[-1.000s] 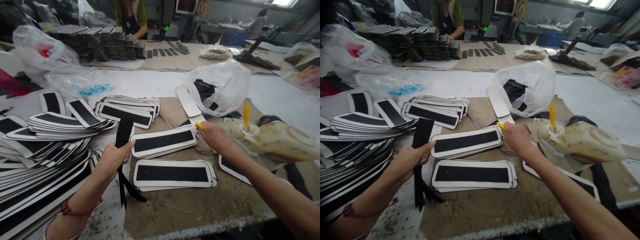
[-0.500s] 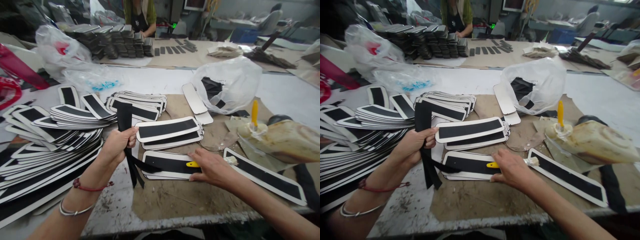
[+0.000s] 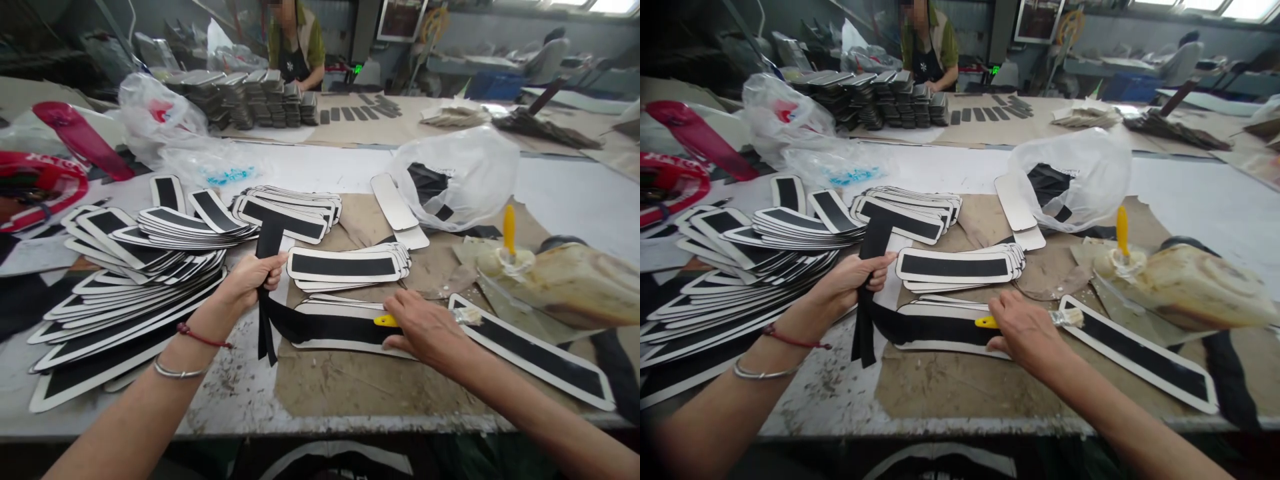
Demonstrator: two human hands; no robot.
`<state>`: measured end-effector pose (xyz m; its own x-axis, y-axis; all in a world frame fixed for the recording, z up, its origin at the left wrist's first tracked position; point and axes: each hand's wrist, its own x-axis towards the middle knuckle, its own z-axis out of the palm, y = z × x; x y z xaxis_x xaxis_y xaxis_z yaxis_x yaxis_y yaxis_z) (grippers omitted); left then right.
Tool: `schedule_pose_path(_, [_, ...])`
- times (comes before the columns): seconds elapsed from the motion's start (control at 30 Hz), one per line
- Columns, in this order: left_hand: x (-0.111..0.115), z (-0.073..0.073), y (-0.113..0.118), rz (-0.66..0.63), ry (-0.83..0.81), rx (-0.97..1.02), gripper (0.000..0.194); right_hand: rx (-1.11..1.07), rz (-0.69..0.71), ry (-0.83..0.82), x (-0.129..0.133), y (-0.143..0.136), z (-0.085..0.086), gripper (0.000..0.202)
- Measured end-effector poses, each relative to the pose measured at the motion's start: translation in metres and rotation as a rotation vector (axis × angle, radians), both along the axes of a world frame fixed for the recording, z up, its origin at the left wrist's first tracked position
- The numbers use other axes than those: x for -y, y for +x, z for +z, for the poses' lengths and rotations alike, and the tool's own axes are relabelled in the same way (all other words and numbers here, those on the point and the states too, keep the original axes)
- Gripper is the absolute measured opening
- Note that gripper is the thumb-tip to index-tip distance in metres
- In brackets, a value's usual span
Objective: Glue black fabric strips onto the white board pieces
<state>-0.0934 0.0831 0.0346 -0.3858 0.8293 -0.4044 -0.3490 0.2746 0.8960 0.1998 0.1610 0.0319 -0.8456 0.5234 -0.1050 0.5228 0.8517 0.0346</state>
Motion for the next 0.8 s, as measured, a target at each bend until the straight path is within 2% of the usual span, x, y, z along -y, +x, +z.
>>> schedule_pose_path(0.13, [0.025,-0.001,0.0,0.043,0.002,-0.016,0.028,-0.036,0.031,-0.086,-0.012,0.009,0.0,0.015])
schedule_pose_path(0.23, [0.05,-0.007,0.007,0.062,-0.032,-0.052,0.032,-0.024,0.028,-0.177,-0.014,0.012,0.001,0.018])
schedule_pose_path(0.33, [0.073,-0.015,0.022,0.069,-0.121,-0.126,0.039,0.009,0.037,-0.187,0.002,0.009,0.003,0.029])
schedule_pose_path(0.43, [0.092,-0.023,0.043,0.044,-0.204,-0.2,0.045,0.09,0.038,-0.149,0.025,0.0,0.002,0.029])
schedule_pose_path(0.57, [0.107,-0.033,0.065,0.003,-0.185,-0.212,0.034,0.129,0.023,-0.133,0.04,-0.008,-0.003,0.023])
schedule_pose_path(0.7, [0.113,-0.037,0.072,-0.007,-0.18,-0.281,0.027,0.082,0.028,-0.145,0.042,-0.005,-0.008,0.023])
schedule_pose_path(0.8, [0.115,-0.033,0.073,0.004,-0.186,-0.222,0.028,0.0,0.029,-0.133,0.048,-0.001,-0.013,0.038])
